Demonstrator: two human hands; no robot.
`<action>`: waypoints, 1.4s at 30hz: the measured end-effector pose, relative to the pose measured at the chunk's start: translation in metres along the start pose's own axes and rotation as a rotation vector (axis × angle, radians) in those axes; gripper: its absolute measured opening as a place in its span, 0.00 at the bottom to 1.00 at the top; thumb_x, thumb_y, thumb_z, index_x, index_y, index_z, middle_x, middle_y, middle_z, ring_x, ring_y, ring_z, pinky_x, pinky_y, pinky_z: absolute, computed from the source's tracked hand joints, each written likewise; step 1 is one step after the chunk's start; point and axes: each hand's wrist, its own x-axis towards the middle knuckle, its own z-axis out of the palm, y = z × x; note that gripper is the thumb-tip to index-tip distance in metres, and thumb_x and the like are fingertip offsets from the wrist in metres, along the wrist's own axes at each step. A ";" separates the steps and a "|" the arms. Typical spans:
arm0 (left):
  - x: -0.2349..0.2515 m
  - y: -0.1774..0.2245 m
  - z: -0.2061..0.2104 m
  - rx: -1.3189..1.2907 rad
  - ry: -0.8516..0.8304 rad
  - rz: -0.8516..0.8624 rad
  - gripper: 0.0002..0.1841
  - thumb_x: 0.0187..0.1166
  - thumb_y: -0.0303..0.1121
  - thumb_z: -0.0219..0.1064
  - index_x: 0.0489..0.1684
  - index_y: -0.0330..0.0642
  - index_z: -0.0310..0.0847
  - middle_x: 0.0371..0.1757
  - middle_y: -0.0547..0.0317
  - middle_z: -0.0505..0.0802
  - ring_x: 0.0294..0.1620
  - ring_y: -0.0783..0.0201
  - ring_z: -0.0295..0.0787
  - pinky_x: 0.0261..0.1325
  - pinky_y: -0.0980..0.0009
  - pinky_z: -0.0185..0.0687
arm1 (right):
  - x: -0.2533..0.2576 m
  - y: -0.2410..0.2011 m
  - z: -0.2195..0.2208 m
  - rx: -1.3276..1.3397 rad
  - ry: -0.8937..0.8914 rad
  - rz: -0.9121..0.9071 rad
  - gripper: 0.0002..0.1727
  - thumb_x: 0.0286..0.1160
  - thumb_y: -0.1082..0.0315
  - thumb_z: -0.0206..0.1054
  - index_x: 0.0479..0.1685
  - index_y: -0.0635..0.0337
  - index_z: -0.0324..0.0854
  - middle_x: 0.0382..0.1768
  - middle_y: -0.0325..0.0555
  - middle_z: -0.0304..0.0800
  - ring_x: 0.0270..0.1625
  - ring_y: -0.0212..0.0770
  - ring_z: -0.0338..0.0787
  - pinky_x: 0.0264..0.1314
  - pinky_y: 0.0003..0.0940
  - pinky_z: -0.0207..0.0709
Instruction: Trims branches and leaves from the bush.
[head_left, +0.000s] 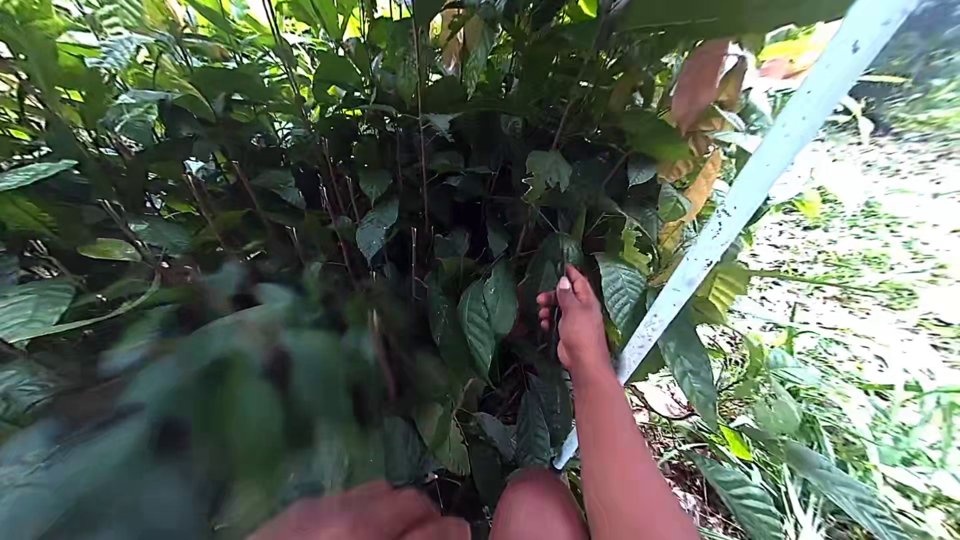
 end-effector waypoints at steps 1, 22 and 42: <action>0.007 0.000 -0.006 -0.020 0.098 -0.004 0.23 0.80 0.44 0.71 0.71 0.43 0.84 0.64 0.45 0.91 0.64 0.45 0.90 0.64 0.44 0.85 | -0.008 0.012 0.000 0.045 0.019 0.053 0.25 0.97 0.58 0.44 0.88 0.50 0.63 0.38 0.47 0.87 0.29 0.37 0.85 0.30 0.31 0.79; 0.315 -0.199 0.016 -0.783 0.140 -0.235 0.14 0.85 0.27 0.59 0.64 0.32 0.80 0.64 0.48 0.88 0.57 0.61 0.90 0.63 0.63 0.86 | 0.033 0.083 0.016 0.208 -0.212 0.058 0.27 0.94 0.65 0.43 0.90 0.62 0.58 0.39 0.45 0.88 0.33 0.35 0.86 0.34 0.29 0.81; 0.308 -0.183 0.027 -1.005 0.393 -0.299 0.09 0.86 0.26 0.62 0.56 0.32 0.83 0.53 0.49 0.91 0.49 0.61 0.94 0.55 0.67 0.92 | 0.118 0.071 0.034 -0.279 -0.056 -0.030 0.28 0.95 0.59 0.49 0.90 0.59 0.59 0.42 0.51 0.90 0.34 0.41 0.86 0.43 0.39 0.82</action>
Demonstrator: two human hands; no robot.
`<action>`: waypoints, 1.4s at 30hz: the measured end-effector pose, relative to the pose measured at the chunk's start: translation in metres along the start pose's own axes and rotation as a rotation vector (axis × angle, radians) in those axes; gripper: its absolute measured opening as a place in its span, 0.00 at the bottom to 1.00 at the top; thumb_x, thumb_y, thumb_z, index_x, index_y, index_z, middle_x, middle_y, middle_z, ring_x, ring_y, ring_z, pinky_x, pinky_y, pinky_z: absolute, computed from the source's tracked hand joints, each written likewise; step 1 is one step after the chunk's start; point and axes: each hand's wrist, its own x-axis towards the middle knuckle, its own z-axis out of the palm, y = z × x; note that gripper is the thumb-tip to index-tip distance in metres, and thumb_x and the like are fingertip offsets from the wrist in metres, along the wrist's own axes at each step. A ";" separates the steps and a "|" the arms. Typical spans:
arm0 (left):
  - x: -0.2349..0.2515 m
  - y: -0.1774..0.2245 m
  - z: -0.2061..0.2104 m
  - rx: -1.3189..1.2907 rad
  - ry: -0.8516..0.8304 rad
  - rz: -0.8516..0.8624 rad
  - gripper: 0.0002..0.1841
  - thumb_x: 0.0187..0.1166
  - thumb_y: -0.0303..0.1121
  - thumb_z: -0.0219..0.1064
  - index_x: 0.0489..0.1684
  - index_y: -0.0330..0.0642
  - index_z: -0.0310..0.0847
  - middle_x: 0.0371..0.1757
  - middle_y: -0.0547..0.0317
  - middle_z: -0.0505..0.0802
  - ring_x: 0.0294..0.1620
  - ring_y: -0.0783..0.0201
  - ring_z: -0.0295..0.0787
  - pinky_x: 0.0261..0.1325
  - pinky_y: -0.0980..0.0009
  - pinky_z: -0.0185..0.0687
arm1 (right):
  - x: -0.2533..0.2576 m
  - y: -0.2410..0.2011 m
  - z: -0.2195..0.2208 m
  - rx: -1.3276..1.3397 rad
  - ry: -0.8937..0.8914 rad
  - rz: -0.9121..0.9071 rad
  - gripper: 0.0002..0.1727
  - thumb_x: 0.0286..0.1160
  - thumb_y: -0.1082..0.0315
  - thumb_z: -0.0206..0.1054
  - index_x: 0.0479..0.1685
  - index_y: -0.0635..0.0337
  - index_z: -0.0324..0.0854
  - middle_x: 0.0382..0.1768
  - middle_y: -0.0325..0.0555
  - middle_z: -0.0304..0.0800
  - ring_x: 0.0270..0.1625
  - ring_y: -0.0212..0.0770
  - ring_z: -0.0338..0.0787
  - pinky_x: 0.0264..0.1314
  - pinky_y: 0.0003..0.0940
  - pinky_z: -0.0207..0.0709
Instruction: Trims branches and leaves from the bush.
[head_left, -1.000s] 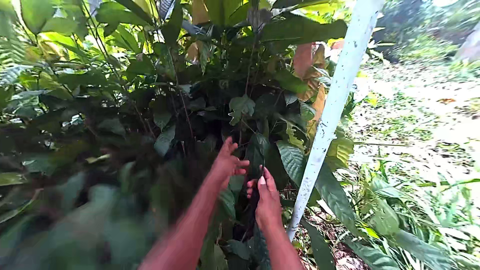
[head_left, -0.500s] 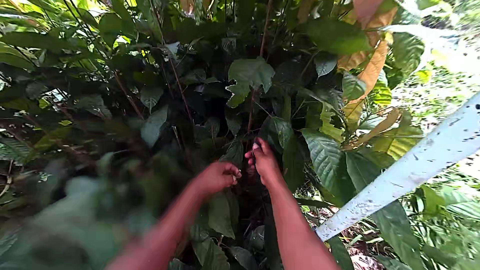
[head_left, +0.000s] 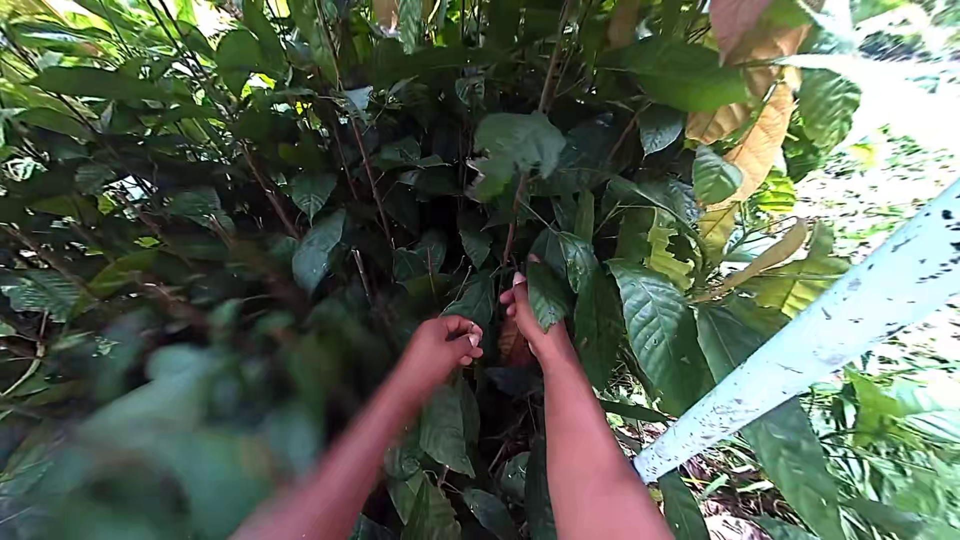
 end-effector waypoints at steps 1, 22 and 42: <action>-0.001 0.000 0.002 0.001 -0.005 -0.003 0.09 0.86 0.26 0.62 0.56 0.32 0.83 0.53 0.49 0.91 0.49 0.62 0.94 0.56 0.67 0.91 | 0.010 0.006 0.003 -0.017 -0.015 0.040 0.27 0.95 0.59 0.49 0.88 0.61 0.61 0.44 0.54 0.90 0.36 0.43 0.86 0.44 0.41 0.82; -0.018 -0.004 -0.004 -0.291 0.027 0.043 0.19 0.93 0.39 0.55 0.48 0.29 0.84 0.45 0.49 0.93 0.41 0.62 0.94 0.51 0.66 0.92 | -0.115 0.022 0.028 0.663 -0.367 -0.174 0.36 0.87 0.53 0.58 0.83 0.73 0.58 0.34 0.41 0.89 0.31 0.31 0.87 0.31 0.22 0.81; -0.010 -0.007 -0.005 -0.207 0.008 0.011 0.12 0.91 0.30 0.58 0.55 0.30 0.82 0.42 0.49 0.93 0.37 0.62 0.94 0.48 0.66 0.92 | -0.111 0.051 0.028 0.643 -0.448 -0.151 0.40 0.88 0.55 0.57 0.88 0.75 0.49 0.35 0.39 0.88 0.30 0.28 0.83 0.31 0.20 0.77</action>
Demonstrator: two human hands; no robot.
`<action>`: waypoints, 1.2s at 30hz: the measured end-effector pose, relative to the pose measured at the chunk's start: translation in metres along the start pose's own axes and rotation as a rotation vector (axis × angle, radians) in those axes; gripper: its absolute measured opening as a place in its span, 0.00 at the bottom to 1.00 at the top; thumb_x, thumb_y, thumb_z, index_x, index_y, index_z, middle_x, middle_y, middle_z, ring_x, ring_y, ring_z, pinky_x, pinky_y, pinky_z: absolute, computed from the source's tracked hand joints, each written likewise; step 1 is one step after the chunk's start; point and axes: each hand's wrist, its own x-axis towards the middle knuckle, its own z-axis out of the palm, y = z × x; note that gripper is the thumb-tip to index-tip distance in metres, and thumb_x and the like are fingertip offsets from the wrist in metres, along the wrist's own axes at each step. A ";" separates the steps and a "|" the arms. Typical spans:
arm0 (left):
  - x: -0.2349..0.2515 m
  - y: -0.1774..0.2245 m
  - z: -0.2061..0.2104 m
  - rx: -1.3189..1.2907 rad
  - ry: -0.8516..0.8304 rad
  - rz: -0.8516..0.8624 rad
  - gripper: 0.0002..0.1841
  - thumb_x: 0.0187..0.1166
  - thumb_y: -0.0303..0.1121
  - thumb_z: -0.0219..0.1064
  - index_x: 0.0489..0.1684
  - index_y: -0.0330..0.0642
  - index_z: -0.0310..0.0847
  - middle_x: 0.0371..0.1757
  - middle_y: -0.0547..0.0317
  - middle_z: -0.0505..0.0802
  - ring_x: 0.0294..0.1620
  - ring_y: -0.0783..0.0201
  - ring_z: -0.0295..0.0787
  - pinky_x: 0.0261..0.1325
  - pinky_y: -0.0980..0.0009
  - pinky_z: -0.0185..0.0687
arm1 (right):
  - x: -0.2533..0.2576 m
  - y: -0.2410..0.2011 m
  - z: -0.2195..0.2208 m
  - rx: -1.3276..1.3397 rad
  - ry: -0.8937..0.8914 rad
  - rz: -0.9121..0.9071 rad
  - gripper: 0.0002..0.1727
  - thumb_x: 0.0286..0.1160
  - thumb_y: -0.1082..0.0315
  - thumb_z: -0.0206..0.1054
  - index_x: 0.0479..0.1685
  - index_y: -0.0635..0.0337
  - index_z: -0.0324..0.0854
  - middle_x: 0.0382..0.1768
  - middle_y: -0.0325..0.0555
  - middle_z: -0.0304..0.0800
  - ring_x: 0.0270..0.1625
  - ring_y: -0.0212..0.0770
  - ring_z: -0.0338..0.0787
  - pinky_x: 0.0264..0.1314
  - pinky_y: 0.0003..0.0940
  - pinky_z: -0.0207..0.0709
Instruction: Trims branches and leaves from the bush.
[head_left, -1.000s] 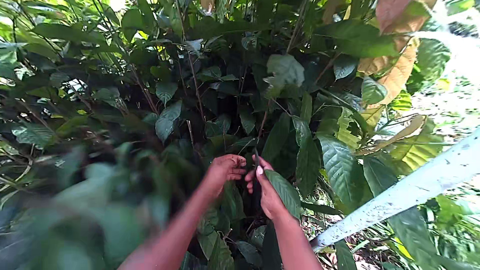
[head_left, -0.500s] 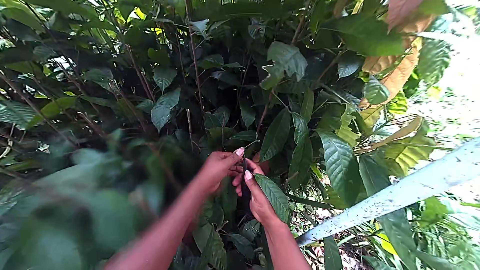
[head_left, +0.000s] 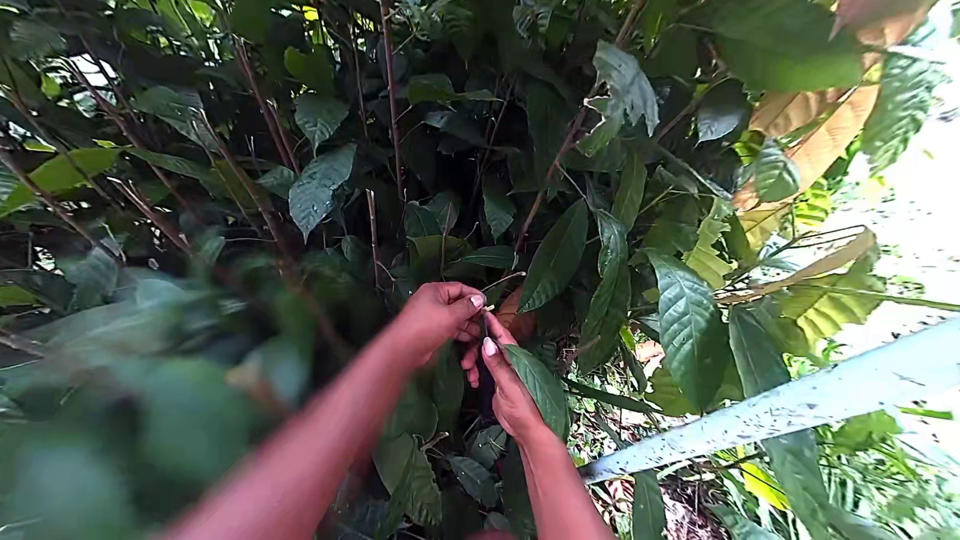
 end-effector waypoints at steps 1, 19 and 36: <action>0.001 0.000 0.001 0.002 0.002 -0.004 0.12 0.90 0.29 0.58 0.60 0.31 0.80 0.43 0.48 0.92 0.37 0.62 0.94 0.48 0.66 0.92 | 0.000 0.001 -0.001 0.005 -0.002 0.010 0.39 0.88 0.56 0.56 0.88 0.75 0.48 0.37 0.39 0.88 0.31 0.28 0.83 0.31 0.20 0.77; 0.025 0.021 -0.025 0.080 0.075 0.067 0.38 0.89 0.65 0.40 0.69 0.38 0.79 0.66 0.48 0.88 0.61 0.52 0.89 0.64 0.52 0.85 | 0.005 -0.042 0.031 0.433 0.056 0.010 0.26 0.90 0.62 0.52 0.84 0.60 0.60 0.36 0.44 0.86 0.34 0.36 0.88 0.39 0.30 0.86; 0.008 0.003 -0.040 0.112 -0.038 0.155 0.24 0.92 0.49 0.51 0.60 0.35 0.84 0.57 0.53 0.92 0.54 0.62 0.90 0.62 0.63 0.84 | 0.036 -0.011 0.019 -0.037 -0.063 -0.065 0.27 0.92 0.63 0.49 0.86 0.61 0.65 0.38 0.45 0.88 0.36 0.34 0.85 0.38 0.25 0.81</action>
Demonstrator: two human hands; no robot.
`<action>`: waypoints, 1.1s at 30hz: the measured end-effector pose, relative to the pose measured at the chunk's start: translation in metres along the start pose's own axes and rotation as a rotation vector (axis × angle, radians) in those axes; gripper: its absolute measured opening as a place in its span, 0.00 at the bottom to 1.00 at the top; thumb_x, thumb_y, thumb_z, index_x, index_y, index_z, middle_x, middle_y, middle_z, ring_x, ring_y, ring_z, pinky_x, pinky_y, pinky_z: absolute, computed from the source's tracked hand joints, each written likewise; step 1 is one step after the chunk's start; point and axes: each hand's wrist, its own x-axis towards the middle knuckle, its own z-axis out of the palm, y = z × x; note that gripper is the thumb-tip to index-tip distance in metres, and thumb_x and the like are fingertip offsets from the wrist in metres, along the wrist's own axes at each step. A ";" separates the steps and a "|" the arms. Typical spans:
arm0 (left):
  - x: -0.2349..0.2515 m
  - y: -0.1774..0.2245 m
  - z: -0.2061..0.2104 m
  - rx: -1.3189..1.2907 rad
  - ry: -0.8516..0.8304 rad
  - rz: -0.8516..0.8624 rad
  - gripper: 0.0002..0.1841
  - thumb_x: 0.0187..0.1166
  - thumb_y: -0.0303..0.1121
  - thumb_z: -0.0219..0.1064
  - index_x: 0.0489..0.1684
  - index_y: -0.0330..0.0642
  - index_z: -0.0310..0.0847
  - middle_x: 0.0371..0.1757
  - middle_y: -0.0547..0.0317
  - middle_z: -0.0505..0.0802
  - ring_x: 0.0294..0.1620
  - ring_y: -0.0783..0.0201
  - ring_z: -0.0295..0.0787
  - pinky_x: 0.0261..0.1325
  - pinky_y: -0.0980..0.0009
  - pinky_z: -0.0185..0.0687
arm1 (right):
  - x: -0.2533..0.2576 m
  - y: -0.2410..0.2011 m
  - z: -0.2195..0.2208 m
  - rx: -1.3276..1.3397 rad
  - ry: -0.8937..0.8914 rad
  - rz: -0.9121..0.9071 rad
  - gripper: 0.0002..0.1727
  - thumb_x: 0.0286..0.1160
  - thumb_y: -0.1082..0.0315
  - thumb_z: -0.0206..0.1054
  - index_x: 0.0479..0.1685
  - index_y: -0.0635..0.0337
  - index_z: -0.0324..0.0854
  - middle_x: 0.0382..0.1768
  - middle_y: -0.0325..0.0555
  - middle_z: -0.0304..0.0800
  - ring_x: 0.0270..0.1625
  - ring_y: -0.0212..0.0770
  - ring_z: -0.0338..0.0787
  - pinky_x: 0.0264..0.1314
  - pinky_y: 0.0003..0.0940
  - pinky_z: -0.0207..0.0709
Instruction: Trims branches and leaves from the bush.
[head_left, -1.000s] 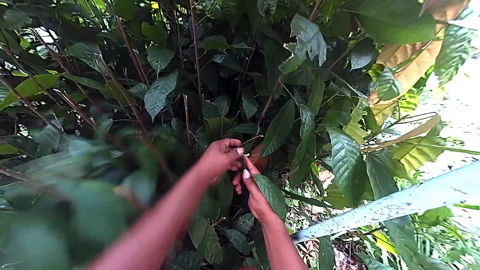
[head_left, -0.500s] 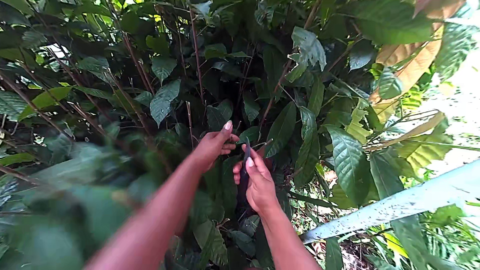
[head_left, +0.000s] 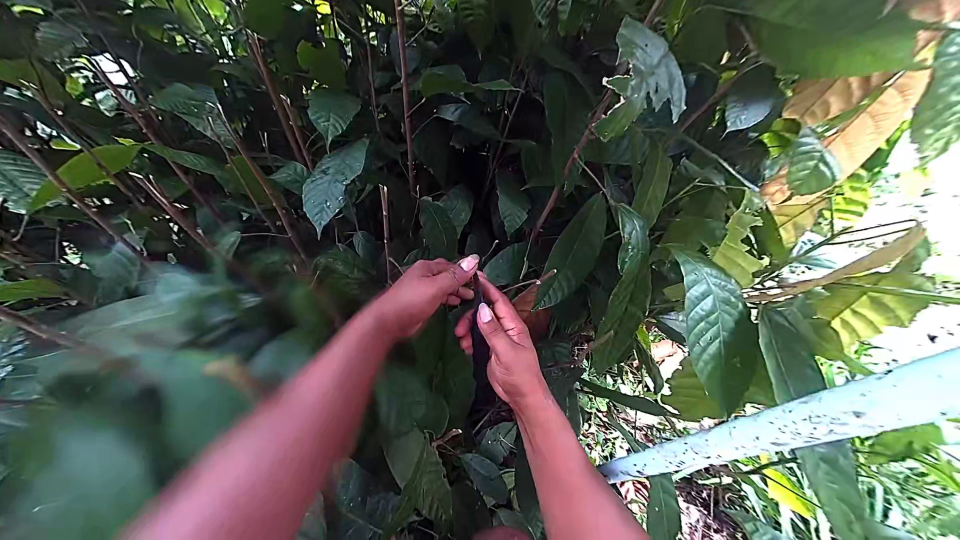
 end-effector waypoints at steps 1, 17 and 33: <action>-0.001 0.002 0.000 -0.001 0.001 -0.003 0.24 0.92 0.48 0.52 0.58 0.35 0.84 0.55 0.53 0.92 0.51 0.63 0.90 0.60 0.64 0.85 | 0.000 0.001 0.000 -0.006 -0.001 0.005 0.26 0.92 0.63 0.49 0.86 0.61 0.65 0.38 0.45 0.87 0.35 0.34 0.85 0.39 0.25 0.81; -0.002 0.003 0.001 -0.044 0.078 -0.059 0.18 0.92 0.35 0.55 0.74 0.37 0.76 0.51 0.51 0.90 0.40 0.64 0.91 0.50 0.67 0.89 | 0.003 0.017 -0.005 -0.069 0.007 0.079 0.28 0.93 0.63 0.47 0.89 0.60 0.64 0.38 0.45 0.87 0.33 0.33 0.83 0.36 0.25 0.79; -0.064 0.018 -0.030 0.073 0.309 0.028 0.12 0.91 0.33 0.55 0.59 0.38 0.78 0.46 0.55 0.90 0.36 0.66 0.88 0.41 0.68 0.87 | -0.048 -0.052 -0.007 0.014 -0.037 -0.117 0.31 0.89 0.54 0.59 0.88 0.56 0.62 0.48 0.42 0.90 0.42 0.34 0.88 0.46 0.30 0.86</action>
